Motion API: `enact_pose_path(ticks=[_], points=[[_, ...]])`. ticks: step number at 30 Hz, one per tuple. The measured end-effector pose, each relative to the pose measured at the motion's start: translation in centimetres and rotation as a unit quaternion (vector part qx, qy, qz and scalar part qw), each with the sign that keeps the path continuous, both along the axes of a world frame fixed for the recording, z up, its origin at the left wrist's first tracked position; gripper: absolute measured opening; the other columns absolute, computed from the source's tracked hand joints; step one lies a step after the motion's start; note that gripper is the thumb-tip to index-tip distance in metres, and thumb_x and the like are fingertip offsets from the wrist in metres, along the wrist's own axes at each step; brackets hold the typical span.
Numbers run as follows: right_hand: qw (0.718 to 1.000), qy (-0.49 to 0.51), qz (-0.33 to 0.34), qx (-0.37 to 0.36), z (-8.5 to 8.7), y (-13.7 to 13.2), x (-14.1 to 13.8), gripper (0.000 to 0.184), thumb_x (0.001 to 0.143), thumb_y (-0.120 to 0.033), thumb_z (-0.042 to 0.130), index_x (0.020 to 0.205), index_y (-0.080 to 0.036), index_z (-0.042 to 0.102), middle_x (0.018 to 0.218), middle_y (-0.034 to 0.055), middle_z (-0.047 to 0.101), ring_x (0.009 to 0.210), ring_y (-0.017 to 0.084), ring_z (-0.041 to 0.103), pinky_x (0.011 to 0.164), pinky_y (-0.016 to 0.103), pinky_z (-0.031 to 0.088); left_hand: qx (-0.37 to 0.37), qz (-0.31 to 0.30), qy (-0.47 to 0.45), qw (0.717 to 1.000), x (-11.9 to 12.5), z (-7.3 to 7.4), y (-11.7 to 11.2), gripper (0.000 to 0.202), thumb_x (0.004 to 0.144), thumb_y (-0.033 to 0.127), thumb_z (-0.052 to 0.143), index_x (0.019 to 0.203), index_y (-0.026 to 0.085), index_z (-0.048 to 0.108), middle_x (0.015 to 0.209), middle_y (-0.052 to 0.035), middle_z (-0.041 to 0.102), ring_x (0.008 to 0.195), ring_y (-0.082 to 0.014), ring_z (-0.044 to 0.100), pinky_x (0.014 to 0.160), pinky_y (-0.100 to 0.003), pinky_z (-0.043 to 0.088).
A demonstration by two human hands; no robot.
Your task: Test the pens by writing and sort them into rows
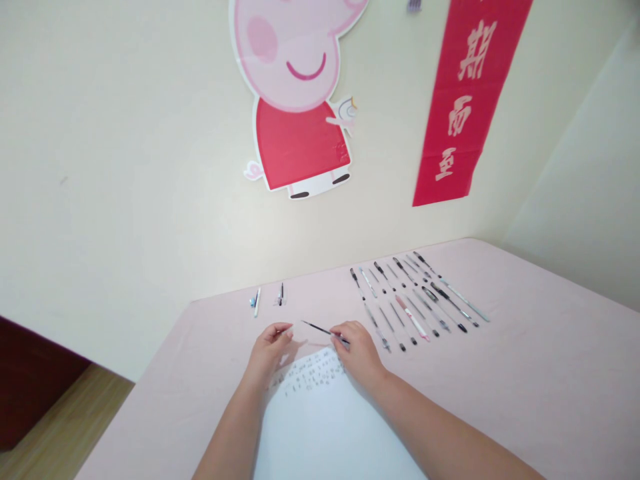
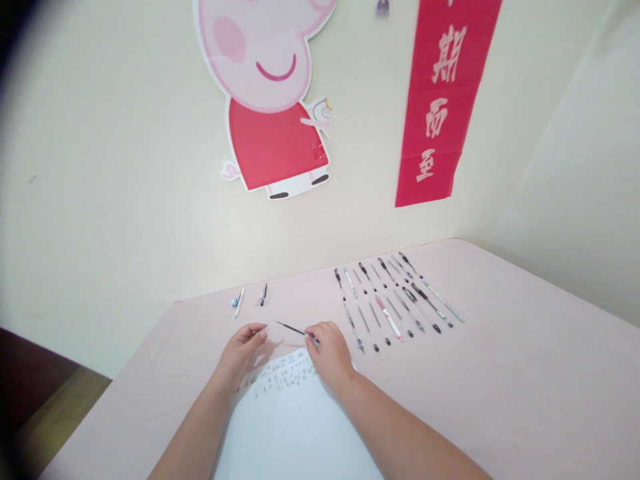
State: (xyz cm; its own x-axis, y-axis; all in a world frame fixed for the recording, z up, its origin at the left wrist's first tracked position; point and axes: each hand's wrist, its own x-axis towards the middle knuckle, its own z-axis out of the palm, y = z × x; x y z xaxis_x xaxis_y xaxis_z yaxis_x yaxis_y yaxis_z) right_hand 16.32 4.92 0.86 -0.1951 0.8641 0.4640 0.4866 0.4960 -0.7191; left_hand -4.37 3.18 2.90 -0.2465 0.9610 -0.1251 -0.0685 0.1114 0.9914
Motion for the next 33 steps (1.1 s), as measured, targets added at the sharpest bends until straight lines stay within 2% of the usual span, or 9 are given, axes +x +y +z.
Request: enact_pose_path(ticks=[7,17,28,33], points=[[1.000,0.000,-0.001,-0.003,-0.2,0.0,0.1,0.015,0.077,-0.011,0.056,0.085,-0.019,0.066,0.081,0.0042,0.065,0.082,0.019,0.054,0.077,0.033,0.043,0.028,-0.006,-0.077,0.997,-0.5,-0.5,0.5,0.036,0.059,0.034,0.076,0.088,0.018,0.062,0.069,0.0023,0.061,0.058,-0.0089,0.055,0.055,-0.019,0.040],[1.000,0.000,0.000,-0.002,-0.2,0.1,0.0,0.015,0.077,-0.012,0.056,0.085,-0.019,0.066,0.081,0.0041,0.065,0.082,0.019,0.055,0.077,0.033,0.043,0.042,0.028,-0.079,0.996,-0.2,0.1,0.6,0.036,0.053,0.036,0.080,0.081,0.017,0.066,0.072,0.0016,0.062,0.068,-0.0102,0.056,0.070,-0.022,0.045],[1.000,-0.009,0.008,-0.002,-0.1,0.0,-0.1,0.014,0.077,-0.011,0.056,0.083,-0.020,0.066,0.080,0.0036,0.064,0.081,0.019,0.054,0.076,0.032,0.042,0.033,0.027,-0.081,0.996,0.2,0.7,0.3,0.038,0.051,0.035,0.080,0.081,0.016,0.065,0.074,0.0011,0.061,0.066,-0.0095,0.056,0.068,-0.022,0.046],[1.000,-0.020,0.021,0.001,0.1,-0.2,0.0,0.015,0.077,-0.010,0.056,0.084,-0.020,0.066,0.080,0.0037,0.064,0.082,0.019,0.053,0.076,0.033,0.042,0.033,0.018,-0.118,0.992,0.0,0.5,0.4,0.044,0.057,0.032,0.078,0.095,0.019,0.061,0.073,0.0039,0.058,0.063,-0.0068,0.055,0.066,-0.019,0.045]])
